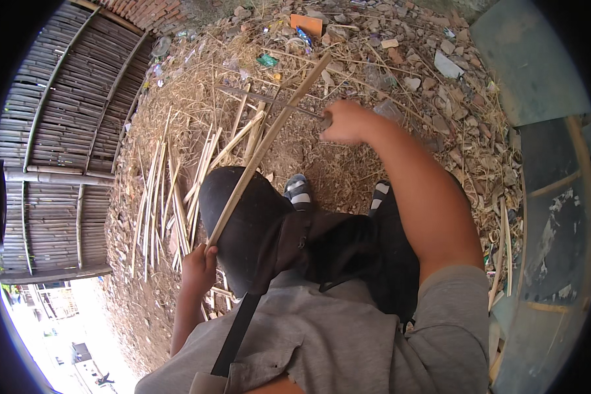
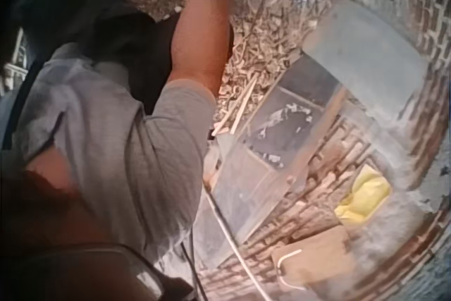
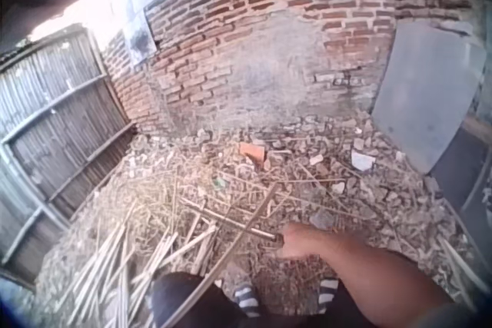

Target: The person holds a strip of bamboo and uses a large knife to repeatedly shave its surface and edges while sitting on the ground.

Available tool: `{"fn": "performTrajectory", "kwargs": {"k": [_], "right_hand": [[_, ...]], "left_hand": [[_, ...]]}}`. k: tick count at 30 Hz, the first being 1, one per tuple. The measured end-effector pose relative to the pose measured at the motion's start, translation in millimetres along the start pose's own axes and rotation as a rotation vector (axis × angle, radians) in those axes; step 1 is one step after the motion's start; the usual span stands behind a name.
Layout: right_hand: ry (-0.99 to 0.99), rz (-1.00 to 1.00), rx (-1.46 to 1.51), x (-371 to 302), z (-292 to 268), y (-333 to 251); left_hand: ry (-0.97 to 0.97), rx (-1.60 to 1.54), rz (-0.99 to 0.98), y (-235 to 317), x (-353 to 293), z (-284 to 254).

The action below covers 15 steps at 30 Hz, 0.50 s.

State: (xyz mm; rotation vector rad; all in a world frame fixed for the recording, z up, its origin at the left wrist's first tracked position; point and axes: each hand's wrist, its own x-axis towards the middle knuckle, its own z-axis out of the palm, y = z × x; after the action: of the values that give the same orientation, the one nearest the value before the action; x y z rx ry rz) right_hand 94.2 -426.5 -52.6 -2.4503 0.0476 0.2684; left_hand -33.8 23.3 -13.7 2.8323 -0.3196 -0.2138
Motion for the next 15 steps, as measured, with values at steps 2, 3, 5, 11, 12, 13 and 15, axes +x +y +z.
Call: {"fn": "performTrajectory", "kwargs": {"k": [2,3,5,11,12,13,15], "right_hand": [[-0.178,-0.077,-0.029,-13,8,-44],[-0.170,-0.190,-0.128,-21,15,-55],[-0.232,-0.194,-0.066,-7,8,-36],[-0.068,0.028,0.010,1,-25,3],[-0.064,0.028,0.009,-3,-23,-9],[-0.067,-0.065,-0.010,-7,-18,-17],[-0.061,-0.261,-0.030,-19,-11,-31]], "left_hand": [[-0.027,-0.031,-0.024,-5,-1,2],[-0.042,-0.062,-0.029,-9,-3,3],[-0.062,-0.095,-0.039,-13,-4,9],[-0.162,-0.213,-0.152,-3,3,-3],[-0.159,-0.214,-0.149,-7,2,-3],[-0.189,-0.266,-0.166,-11,2,-2],[-0.253,-0.415,-0.197,-17,2,-1]]}}
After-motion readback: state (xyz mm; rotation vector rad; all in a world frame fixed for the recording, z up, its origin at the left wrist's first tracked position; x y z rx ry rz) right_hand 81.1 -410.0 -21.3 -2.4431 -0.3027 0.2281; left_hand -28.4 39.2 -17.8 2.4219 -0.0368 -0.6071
